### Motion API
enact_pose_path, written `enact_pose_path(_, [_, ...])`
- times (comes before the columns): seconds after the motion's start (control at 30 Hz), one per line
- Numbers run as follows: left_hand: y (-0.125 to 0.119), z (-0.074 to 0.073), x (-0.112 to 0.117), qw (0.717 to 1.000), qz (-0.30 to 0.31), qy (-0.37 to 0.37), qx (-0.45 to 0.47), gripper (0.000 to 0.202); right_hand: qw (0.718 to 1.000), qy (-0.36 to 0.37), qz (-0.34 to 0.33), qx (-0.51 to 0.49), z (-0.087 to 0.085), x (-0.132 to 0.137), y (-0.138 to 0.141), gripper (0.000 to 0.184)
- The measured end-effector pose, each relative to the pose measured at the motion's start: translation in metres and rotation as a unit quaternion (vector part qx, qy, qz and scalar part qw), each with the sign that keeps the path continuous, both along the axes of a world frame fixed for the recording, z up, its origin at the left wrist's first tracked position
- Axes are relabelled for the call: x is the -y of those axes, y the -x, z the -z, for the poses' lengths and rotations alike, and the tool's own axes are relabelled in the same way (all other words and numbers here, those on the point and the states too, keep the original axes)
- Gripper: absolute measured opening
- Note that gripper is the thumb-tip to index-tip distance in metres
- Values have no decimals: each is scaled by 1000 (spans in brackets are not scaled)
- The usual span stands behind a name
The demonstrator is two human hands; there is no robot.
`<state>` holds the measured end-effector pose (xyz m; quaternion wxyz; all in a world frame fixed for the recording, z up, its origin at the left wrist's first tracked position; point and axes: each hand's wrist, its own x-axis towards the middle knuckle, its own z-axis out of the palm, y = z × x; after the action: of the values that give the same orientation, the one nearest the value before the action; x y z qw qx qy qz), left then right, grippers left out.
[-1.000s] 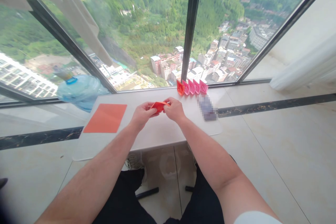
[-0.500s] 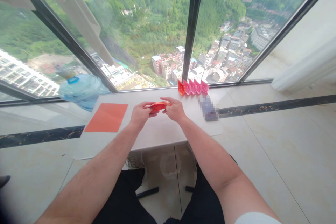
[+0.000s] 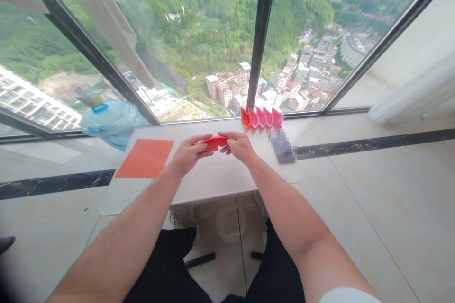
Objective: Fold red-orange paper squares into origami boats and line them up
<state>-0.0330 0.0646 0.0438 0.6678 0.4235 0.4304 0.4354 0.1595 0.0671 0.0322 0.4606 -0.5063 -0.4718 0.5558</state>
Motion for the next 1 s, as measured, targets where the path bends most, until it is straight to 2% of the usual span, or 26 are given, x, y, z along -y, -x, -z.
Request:
enact_pose_path(0.2, [6, -3, -2, 999, 16, 26, 44, 41, 996, -14, -79, -46, -2, 1, -10, 40])
enact_pose_path(0.43, [11, 0, -3, 998, 23, 16, 62, 30, 993, -18, -84, -78, -7, 5, -13, 27])
enact_pose_path(0.57, [9, -1, -2, 998, 24, -4, 57, 13, 993, -26, -89, -70, -6, 3, -14, 23])
enact_pose_path(0.63, [7, -3, -1, 1000, 6, -14, 23, 21, 995, -36, -86, -31, -5, 3, -14, 20])
enact_pose_path(0.73, [3, -3, 1, 995, -43, -42, -79, 40, 992, -61, -86, 71, -3, 5, -10, 19])
enact_pose_path(0.83, [3, -1, 1, 981, -24, -67, -179, 54, 977, -99, -86, 169, 1, 9, -6, 19])
enact_pose_path(0.9, [5, 2, 0, 968, -6, -98, -233, 44, 967, -134, -77, 204, 4, 11, -4, 19])
enact_pose_path(1.0, [5, 6, 1, 946, -25, -159, -282, 27, 964, -177, -35, 194, 7, 11, -2, 12])
